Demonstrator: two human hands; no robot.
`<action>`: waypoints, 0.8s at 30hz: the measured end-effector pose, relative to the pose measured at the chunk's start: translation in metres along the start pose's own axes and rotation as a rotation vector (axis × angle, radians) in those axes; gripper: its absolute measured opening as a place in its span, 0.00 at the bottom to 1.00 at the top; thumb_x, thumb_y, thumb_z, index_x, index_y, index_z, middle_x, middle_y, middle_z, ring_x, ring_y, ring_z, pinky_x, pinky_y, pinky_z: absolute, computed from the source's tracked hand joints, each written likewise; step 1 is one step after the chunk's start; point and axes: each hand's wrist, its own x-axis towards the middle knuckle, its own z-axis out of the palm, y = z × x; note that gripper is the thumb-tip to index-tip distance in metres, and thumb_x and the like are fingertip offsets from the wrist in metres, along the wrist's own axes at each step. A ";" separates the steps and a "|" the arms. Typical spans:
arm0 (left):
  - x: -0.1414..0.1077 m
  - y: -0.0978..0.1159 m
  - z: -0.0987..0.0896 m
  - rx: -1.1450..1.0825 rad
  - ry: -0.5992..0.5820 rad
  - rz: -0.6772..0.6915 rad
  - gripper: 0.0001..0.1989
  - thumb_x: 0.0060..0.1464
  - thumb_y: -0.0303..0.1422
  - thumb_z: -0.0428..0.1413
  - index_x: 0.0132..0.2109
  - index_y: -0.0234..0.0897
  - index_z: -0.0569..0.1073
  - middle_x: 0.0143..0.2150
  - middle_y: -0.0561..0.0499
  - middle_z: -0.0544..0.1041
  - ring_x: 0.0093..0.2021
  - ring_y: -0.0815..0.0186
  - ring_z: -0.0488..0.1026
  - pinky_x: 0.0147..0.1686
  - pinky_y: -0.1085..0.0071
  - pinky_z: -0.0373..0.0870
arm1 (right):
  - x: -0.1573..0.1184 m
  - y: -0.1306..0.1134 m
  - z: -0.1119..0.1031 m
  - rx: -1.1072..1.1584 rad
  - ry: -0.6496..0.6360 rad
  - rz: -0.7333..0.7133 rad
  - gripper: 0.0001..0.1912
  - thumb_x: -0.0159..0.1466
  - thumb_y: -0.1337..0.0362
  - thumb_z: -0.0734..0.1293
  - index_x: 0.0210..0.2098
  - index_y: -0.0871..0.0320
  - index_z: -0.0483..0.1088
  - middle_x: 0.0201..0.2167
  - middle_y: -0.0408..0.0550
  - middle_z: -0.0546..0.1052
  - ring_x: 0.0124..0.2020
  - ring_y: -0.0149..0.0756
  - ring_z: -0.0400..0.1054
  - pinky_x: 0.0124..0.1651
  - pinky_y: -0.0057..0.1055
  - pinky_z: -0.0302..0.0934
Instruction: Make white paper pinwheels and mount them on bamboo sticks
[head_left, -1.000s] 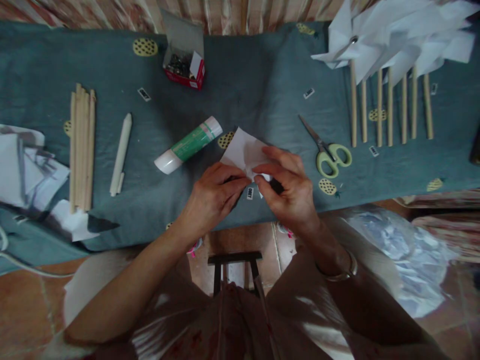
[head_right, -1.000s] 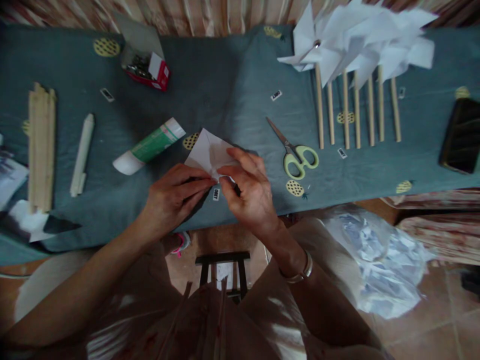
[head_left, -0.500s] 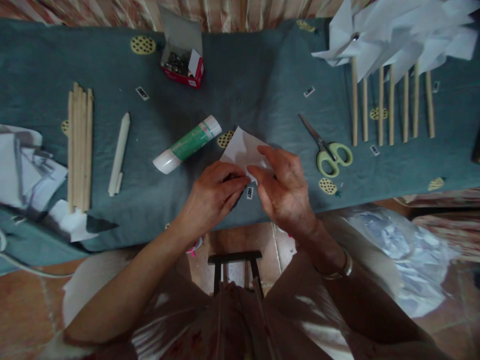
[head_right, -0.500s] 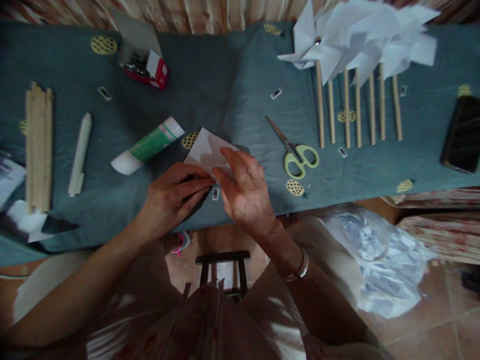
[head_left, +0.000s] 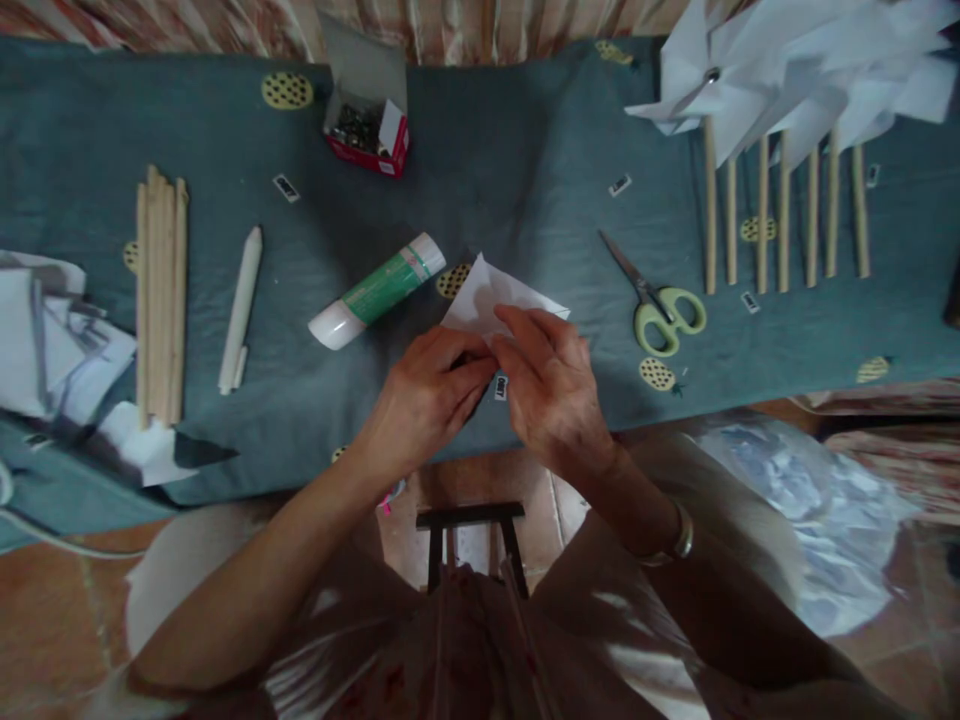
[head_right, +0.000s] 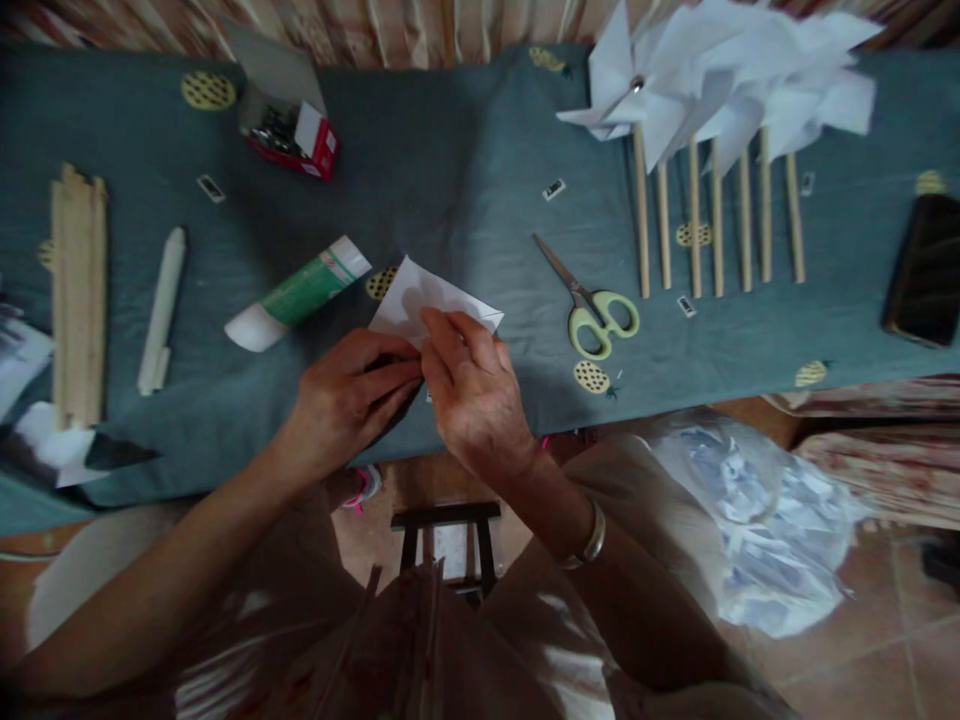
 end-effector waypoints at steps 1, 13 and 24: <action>0.000 0.000 0.000 0.014 0.003 0.003 0.08 0.66 0.29 0.54 0.43 0.34 0.78 0.42 0.45 0.79 0.43 0.62 0.76 0.43 0.65 0.75 | 0.000 0.000 0.001 0.012 -0.002 0.003 0.16 0.72 0.71 0.56 0.53 0.58 0.71 0.59 0.56 0.75 0.59 0.44 0.65 0.60 0.47 0.63; 0.001 0.002 0.002 0.067 0.022 0.035 0.08 0.66 0.28 0.54 0.44 0.33 0.78 0.41 0.44 0.79 0.41 0.63 0.76 0.42 0.66 0.75 | 0.005 0.031 -0.018 0.057 0.020 0.130 0.20 0.70 0.67 0.58 0.59 0.60 0.67 0.60 0.59 0.73 0.62 0.49 0.66 0.65 0.52 0.63; 0.003 -0.013 -0.016 0.127 0.012 -0.036 0.09 0.66 0.29 0.53 0.45 0.37 0.79 0.44 0.45 0.80 0.43 0.60 0.75 0.45 0.60 0.75 | 0.002 0.029 -0.024 0.149 -0.022 0.179 0.19 0.70 0.67 0.58 0.58 0.49 0.69 0.56 0.50 0.77 0.57 0.46 0.72 0.64 0.52 0.65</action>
